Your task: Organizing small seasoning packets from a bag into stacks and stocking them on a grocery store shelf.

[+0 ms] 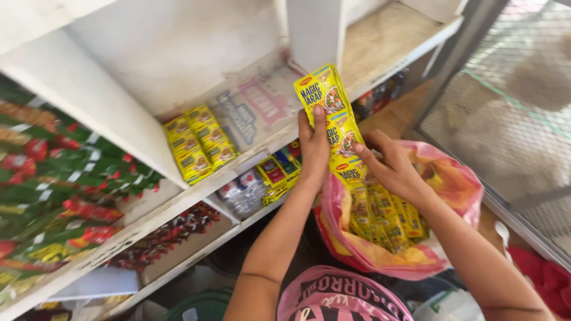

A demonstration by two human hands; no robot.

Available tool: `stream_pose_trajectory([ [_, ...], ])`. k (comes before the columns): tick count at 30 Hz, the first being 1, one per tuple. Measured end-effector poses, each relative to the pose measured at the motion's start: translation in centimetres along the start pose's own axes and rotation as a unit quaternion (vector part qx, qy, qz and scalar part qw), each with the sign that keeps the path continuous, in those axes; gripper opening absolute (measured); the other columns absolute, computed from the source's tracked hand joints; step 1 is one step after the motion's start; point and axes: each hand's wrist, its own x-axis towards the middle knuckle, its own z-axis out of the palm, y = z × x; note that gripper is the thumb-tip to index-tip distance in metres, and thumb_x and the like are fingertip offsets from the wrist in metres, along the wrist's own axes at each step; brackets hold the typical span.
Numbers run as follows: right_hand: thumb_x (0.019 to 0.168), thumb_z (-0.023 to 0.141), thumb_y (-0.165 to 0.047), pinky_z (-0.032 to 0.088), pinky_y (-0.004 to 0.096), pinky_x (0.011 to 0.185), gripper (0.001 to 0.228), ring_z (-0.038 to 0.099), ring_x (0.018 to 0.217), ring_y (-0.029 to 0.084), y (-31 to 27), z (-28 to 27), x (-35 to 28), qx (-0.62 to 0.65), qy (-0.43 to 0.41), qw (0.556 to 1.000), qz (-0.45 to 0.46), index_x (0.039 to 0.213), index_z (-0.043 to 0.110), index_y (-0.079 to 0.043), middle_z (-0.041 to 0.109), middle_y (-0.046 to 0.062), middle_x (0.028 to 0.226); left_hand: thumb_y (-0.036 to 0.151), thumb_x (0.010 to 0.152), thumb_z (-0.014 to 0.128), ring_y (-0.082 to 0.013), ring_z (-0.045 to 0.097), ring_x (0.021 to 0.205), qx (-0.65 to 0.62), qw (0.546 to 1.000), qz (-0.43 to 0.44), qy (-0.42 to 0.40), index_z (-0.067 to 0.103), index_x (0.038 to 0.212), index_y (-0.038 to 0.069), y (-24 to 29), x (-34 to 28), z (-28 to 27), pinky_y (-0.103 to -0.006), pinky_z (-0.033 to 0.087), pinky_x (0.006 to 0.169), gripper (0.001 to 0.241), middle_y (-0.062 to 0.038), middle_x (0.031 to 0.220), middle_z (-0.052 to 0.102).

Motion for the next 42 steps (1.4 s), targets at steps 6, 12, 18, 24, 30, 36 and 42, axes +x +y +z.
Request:
stream_pose_trajectory([
  [6,0.1,0.059,-0.021,0.056,0.061,0.089,0.077,0.069,0.105,0.045,-5.0,3.0,3.6,0.035,-0.051,0.996,0.072,0.164,0.017,-0.009,0.057,0.029,0.119,0.067,0.093,0.052,-0.0507,0.021,0.151,-0.028,0.987,-0.152,0.05,0.019,0.158,-0.01,4.3,-0.6,-2.0,-0.0578,0.018,0.124,0.106,-0.04,0.159,0.024],
  [12,0.098,0.06,-0.022,0.056,0.053,0.087,0.067,0.064,0.113,0.041,-2.5,7.5,7.1,-0.031,-0.13,0.988,-0.072,0.16,0.037,-0.012,0.052,0.023,0.13,0.067,0.095,0.052,-0.0465,0.022,0.152,-0.041,0.974,-0.214,0.069,0.012,0.162,-0.002,2.2,1.6,-8.4,-0.0576,0.023,0.123,0.104,-0.033,0.162,0.02],
  [18,0.099,0.062,-0.02,0.051,0.052,0.096,0.059,0.056,0.124,0.037,0.4,12.4,12.0,0.075,-0.18,0.98,-0.037,0.154,0.046,-0.005,0.051,0.025,0.14,0.076,0.095,0.051,-0.0347,0.068,0.115,-0.172,0.949,-0.261,0.048,0.052,0.141,0.002,-3.7,3.9,-16.3,-0.0463,0.056,0.095,0.087,-0.02,0.129,0.065],
  [24,0.101,0.062,-0.022,0.054,0.053,0.094,0.054,0.055,0.128,0.038,2.4,18.3,18.2,0.163,-0.151,0.973,0.067,0.153,0.05,-0.012,0.05,0.02,0.149,0.044,0.093,0.078,-0.0444,0.064,0.117,-0.193,0.963,-0.19,0.013,0.019,0.163,0.019,-6.6,8.1,-20.4,-0.0562,0.058,0.089,0.096,-0.028,0.138,0.054],
  [30,0.105,0.058,-0.026,0.051,0.063,0.096,0.058,0.047,0.135,0.052,4.7,22.5,25.7,0.231,-0.109,0.957,0.136,0.159,0.038,-0.017,0.038,0.015,0.163,0.035,0.091,0.079,-0.0563,0.048,0.132,-0.055,0.994,-0.093,0.024,0.003,0.164,0.007,-4.1,12.8,-22.1,-0.062,0.051,0.097,0.109,-0.046,0.147,0.035],
  [36,0.1,0.061,-0.022,0.046,0.065,0.103,0.063,0.043,0.141,0.047,11.5,27.8,26.4,0.18,-0.142,0.946,0.228,0.158,0.04,-0.014,0.043,0.02,0.158,0.005,0.099,0.057,-0.0359,0.067,0.104,0.096,0.984,-0.152,0.012,-0.004,0.165,0.01,-8.9,11.3,-23.5,-0.0392,0.06,0.084,0.09,-0.042,0.157,0.025],
  [42,0.099,0.06,-0.026,0.031,0.055,0.121,0.061,0.039,0.146,0.041,13.9,30.0,28.4,0.063,-0.175,0.968,0.171,0.158,0.044,-0.021,0.049,0.021,0.153,0.005,0.104,0.048,-0.03,0.068,0.091,0.177,0.972,-0.144,-0.048,0.006,0.164,0.002,-9.9,11.0,-24.5,-0.0398,0.059,0.075,0.074,-0.041,0.158,0.026],
])
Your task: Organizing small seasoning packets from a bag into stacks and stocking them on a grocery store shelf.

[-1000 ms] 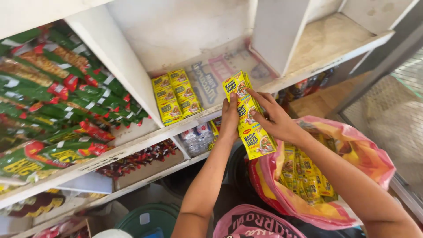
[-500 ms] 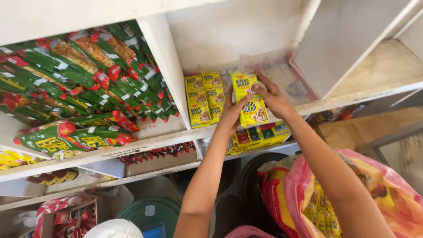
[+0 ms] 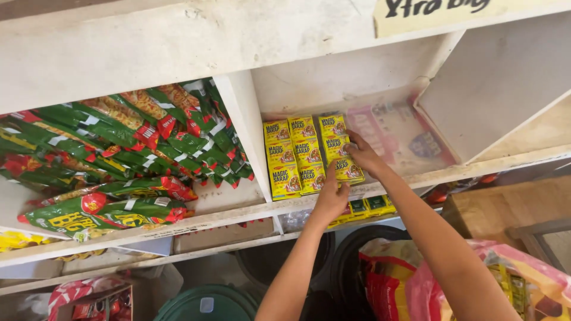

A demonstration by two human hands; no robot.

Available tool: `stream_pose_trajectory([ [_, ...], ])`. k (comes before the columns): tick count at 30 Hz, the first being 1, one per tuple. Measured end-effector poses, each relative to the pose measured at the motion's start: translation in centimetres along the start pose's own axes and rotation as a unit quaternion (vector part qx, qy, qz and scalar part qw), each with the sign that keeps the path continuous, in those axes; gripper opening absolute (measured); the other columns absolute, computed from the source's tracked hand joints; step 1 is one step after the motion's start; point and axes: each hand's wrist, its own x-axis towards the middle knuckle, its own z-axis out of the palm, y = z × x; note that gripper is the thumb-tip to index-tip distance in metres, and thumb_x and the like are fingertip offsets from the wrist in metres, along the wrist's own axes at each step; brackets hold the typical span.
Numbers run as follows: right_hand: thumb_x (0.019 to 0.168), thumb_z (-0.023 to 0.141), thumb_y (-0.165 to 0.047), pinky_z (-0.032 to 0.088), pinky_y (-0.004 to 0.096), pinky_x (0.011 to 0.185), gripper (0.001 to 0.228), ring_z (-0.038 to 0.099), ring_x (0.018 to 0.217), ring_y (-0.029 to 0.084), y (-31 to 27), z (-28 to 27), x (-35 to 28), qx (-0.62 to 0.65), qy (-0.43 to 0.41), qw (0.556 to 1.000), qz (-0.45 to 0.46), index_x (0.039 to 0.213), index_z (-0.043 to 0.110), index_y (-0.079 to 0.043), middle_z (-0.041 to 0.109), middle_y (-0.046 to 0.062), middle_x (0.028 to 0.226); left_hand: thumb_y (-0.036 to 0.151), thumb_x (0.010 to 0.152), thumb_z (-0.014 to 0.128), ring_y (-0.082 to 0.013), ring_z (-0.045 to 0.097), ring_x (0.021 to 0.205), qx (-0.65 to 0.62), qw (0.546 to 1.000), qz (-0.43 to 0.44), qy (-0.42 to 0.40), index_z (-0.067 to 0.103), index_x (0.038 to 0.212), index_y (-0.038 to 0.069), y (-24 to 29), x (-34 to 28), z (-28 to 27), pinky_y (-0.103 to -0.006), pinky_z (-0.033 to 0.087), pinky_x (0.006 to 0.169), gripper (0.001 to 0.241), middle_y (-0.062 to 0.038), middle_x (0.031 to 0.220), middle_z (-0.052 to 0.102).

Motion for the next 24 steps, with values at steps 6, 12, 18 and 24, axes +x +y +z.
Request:
stream_pose_trajectory([
  [6,0.101,0.051,-0.024,0.026,0.058,0.123,0.063,0.035,0.146,0.049,-2.1,0.5,0.2,-0.092,-0.034,0.994,-0.057,0.162,0.034,-0.015,0.045,0.029,0.153,0.01,0.106,0.039,-0.0645,0.024,0.14,0.113,0.991,0.041,-0.054,0.021,0.158,-0.009,9.2,-7.4,-1.6,-0.0655,0.035,0.111,0.059,-0.047,0.156,0.017],
  [12,0.104,0.042,-0.037,0.035,0.067,0.113,0.065,0.04,0.141,0.05,0.8,0.3,3.3,-0.279,-0.06,0.958,-0.034,0.164,0.027,-0.021,0.043,0.018,0.158,0.019,0.103,0.051,-0.0433,0.071,0.095,0.222,0.97,0.096,-0.003,0.06,0.137,0.003,6.8,-8.5,-2.1,-0.0501,0.058,0.078,0.039,-0.023,0.105,0.075],
  [18,0.1,0.048,-0.036,0.027,0.063,0.12,0.075,0.038,0.14,0.057,-0.3,2.5,4.0,-0.25,-0.027,0.965,-0.077,0.162,0.025,0.0,0.03,0.035,0.16,0.016,0.098,0.059,-0.0401,0.063,0.114,0.352,0.908,0.201,0.108,0.067,0.122,0.008,4.3,-7.1,-1.9,-0.0457,0.059,0.086,0.027,-0.014,0.125,0.061],
  [24,0.1,0.048,-0.026,0.04,0.043,0.109,0.062,0.049,0.13,0.04,4.7,1.8,6.5,-0.13,0.009,0.974,-0.185,0.152,0.034,0.005,0.046,0.029,0.148,0.005,0.094,0.058,-0.0402,0.057,0.115,0.29,0.925,0.231,0.084,0.065,0.123,0.0,4.0,-11.4,-0.8,-0.0441,0.05,0.094,0.03,-0.02,0.132,0.056],
])
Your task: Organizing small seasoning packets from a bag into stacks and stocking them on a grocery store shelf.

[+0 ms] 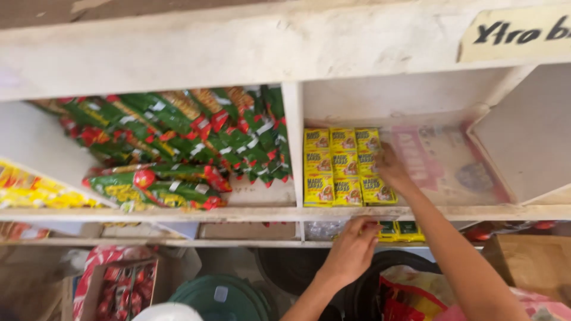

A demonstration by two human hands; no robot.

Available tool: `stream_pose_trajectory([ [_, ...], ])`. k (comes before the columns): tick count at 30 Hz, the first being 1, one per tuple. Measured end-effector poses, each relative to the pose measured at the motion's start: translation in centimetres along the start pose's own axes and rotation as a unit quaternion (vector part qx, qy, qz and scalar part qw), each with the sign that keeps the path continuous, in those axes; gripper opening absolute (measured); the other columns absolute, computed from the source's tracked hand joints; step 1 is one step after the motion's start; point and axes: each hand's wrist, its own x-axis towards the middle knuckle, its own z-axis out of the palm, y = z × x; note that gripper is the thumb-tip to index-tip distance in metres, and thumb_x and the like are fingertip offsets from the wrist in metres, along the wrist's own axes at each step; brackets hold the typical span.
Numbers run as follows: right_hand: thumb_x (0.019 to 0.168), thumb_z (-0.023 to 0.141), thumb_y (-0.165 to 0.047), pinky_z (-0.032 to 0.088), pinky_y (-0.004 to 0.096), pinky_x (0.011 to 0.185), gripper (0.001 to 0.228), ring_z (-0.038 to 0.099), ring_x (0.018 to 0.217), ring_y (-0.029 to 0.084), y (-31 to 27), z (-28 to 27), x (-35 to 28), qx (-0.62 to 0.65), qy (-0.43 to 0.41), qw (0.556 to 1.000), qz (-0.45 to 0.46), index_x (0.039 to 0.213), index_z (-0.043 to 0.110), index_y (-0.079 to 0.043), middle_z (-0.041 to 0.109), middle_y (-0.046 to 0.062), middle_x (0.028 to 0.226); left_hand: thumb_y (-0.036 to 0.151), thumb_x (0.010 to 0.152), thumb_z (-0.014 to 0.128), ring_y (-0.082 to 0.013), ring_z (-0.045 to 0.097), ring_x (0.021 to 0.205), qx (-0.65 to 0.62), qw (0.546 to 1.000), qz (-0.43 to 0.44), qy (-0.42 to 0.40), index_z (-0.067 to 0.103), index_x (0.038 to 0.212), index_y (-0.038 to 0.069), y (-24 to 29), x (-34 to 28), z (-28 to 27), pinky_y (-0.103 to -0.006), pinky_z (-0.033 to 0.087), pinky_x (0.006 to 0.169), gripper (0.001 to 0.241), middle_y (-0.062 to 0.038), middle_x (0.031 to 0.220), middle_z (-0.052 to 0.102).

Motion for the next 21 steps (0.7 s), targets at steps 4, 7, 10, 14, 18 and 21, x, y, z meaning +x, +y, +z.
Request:
stream_pose_trajectory([
  [4,0.104,0.049,-0.029,0.049,0.046,0.103,0.055,0.054,0.132,0.04,-10.7,-7.4,-5.5,-0.017,0.004,0.998,0.065,0.15,0.045,0.001,0.052,0.024,0.147,0.007,0.097,0.057,-0.0404,0.056,0.121,-0.028,0.999,-0.006,-0.042,0.065,0.123,0.001,2.6,-3.3,1.3,-0.0453,0.047,0.104,0.029,-0.02,0.137,0.056],
  [7,0.101,0.058,-0.008,0.05,0.031,0.07,0.043,0.062,0.094,0.021,-11.5,-12.7,-9.0,0.049,0.03,0.998,0.005,0.144,0.056,0.0,0.066,0.015,0.119,0.007,0.096,0.059,-0.0399,0.057,0.115,-0.049,0.997,0.043,-0.043,0.063,0.122,0.001,4.6,-4.6,2.5,-0.0444,0.048,0.101,0.027,-0.018,0.131,0.056],
  [10,0.103,0.056,-0.003,0.047,0.027,0.077,0.04,0.06,0.093,0.018,-17.3,-19.2,-15.0,0.078,0.047,0.996,0.018,0.142,0.058,0.003,0.067,0.014,0.11,0.011,0.099,0.057,-0.039,0.058,0.12,-0.049,0.995,0.055,-0.072,0.063,0.124,0.004,6.9,-5.1,3.6,-0.0442,0.049,0.101,0.027,-0.017,0.138,0.054],
  [14,0.108,0.052,-0.003,0.05,0.029,0.088,0.032,0.064,0.114,0.022,-22.4,-25.2,-23.5,0.094,0.085,0.991,0.039,0.139,0.057,0.005,0.065,0.018,0.119,0.009,0.097,0.056,-0.0389,0.054,0.127,-0.056,0.983,0.147,-0.092,0.062,0.125,0.002,9.8,-5.2,5.7,-0.0438,0.044,0.108,0.029,-0.02,0.137,0.054],
  [18,0.105,0.057,-0.004,0.049,0.027,0.077,0.027,0.061,0.086,0.018,-23.2,-28.8,-31.6,0.066,0.123,0.986,0.086,0.129,0.065,0.005,0.072,0.017,0.108,0.011,0.099,0.056,-0.033,0.058,0.122,-0.087,0.968,0.196,-0.129,0.067,0.121,0.003,13.0,-5.8,8.5,-0.0416,0.046,0.108,0.027,-0.014,0.129,0.062],
  [21,0.091,0.069,-0.006,0.046,0.026,0.062,0.022,0.06,0.067,0.017,-20.0,-29.4,-36.4,-0.033,0.077,0.985,0.153,0.111,0.077,0.001,0.079,0.012,0.087,0.015,0.1,0.056,-0.0322,0.061,0.118,-0.071,0.95,0.22,-0.21,0.064,0.126,0.004,15.5,-6.2,10.2,-0.0425,0.048,0.101,0.03,-0.014,0.127,0.064],
])
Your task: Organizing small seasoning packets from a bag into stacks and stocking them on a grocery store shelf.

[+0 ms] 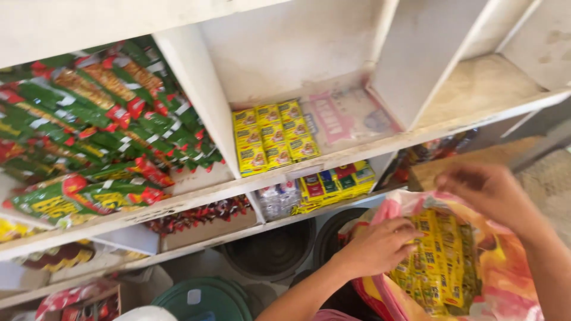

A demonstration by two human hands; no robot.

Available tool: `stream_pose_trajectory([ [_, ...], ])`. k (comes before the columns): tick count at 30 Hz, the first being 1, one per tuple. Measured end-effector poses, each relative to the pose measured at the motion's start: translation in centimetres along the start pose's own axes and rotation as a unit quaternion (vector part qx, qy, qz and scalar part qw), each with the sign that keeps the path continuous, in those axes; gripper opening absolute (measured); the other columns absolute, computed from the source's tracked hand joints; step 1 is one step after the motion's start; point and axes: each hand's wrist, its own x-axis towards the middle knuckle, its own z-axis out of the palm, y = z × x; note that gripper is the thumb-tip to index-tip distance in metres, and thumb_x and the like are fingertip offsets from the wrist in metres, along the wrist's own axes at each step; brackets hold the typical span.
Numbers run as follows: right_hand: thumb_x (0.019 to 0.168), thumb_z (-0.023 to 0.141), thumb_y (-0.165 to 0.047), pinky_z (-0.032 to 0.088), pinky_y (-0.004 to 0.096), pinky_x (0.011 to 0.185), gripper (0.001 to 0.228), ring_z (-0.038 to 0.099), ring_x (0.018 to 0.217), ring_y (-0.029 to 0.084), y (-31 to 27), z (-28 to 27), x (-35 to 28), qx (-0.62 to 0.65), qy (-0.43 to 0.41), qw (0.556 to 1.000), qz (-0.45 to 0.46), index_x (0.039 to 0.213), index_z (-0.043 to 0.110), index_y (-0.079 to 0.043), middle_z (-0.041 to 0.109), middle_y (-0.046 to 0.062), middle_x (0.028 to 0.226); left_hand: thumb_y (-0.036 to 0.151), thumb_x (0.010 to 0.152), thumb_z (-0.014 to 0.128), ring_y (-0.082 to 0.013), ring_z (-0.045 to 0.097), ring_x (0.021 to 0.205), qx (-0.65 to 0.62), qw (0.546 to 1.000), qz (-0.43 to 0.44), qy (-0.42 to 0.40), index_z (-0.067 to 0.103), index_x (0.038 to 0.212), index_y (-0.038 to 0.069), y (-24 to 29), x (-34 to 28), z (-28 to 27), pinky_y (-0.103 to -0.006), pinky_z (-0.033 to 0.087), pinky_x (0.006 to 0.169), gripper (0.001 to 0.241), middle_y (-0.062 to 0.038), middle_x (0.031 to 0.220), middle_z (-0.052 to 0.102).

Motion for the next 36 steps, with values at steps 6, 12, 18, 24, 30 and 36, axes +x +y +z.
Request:
stream_pose_trajectory([
  [6,0.08,0.072,-0.012,0.057,0.029,0.064,0.015,0.07,0.063,0.014,11.8,1.7,-3.3,-0.153,-0.122,0.979,0.05,0.093,0.079,-0.01,0.082,0.0,0.075,0.018,0.089,0.064,-0.0402,0.065,0.097,0.055,0.98,-0.026,-0.19,0.068,0.108,0.004,-1.2,-0.7,6.3,-0.0501,0.053,0.082,0.024,-0.017,0.108,0.066],
  [12,0.085,0.071,-0.044,0.057,0.055,0.088,0.042,0.074,0.101,0.043,18.1,1.3,-6.7,-0.335,-0.182,0.919,0.097,0.111,0.072,-0.011,0.077,0.021,0.101,0.021,0.094,0.058,-0.039,0.076,0.089,0.193,0.914,-0.141,-0.327,0.072,0.102,0.009,-3.7,-0.6,9.6,-0.0551,0.06,0.072,0.02,-0.014,0.092,0.075],
  [18,0.089,0.068,-0.051,0.058,0.053,0.09,0.044,0.074,0.108,0.034,15.7,0.5,-8.0,-0.318,-0.185,0.92,0.138,0.118,0.07,-0.018,0.078,0.01,0.108,0.013,0.087,0.071,-0.0445,0.069,0.107,0.189,0.892,-0.169,-0.374,0.063,0.117,-0.005,-1.6,2.9,7.3,-0.0588,0.054,0.088,0.036,-0.025,0.108,0.073],
  [24,0.091,0.066,-0.042,0.061,0.05,0.088,0.04,0.076,0.105,0.027,14.4,2.3,-8.5,-0.243,-0.191,0.942,0.129,0.124,0.07,-0.019,0.079,0.006,0.111,-0.004,0.079,0.069,-0.0491,0.074,0.084,0.152,0.945,-0.055,-0.286,0.064,0.112,-0.013,-2.2,6.1,10.5,-0.0592,0.061,0.071,0.035,-0.029,0.108,0.066],
  [30,0.093,0.065,-0.037,0.059,0.055,0.088,0.048,0.076,0.104,0.036,14.2,1.8,-10.4,-0.19,-0.166,0.964,0.083,0.13,0.065,-0.008,0.076,0.02,0.116,0.005,0.087,0.065,-0.049,0.073,0.087,0.268,0.916,-0.117,-0.274,0.065,0.108,-0.022,-7.0,4.8,16.6,-0.0595,0.06,0.064,0.034,-0.037,0.109,0.062],
  [36,0.087,0.068,-0.032,0.06,0.045,0.079,0.049,0.077,0.09,0.032,12.7,1.8,-12.3,-0.108,-0.107,0.986,0.073,0.127,0.067,-0.004,0.08,0.018,0.11,0.01,0.093,0.057,-0.0473,0.065,0.094,0.28,0.916,-0.118,-0.262,0.068,0.113,-0.012,-9.0,4.6,18.8,-0.0599,0.054,0.057,0.032,-0.037,0.115,0.062],
])
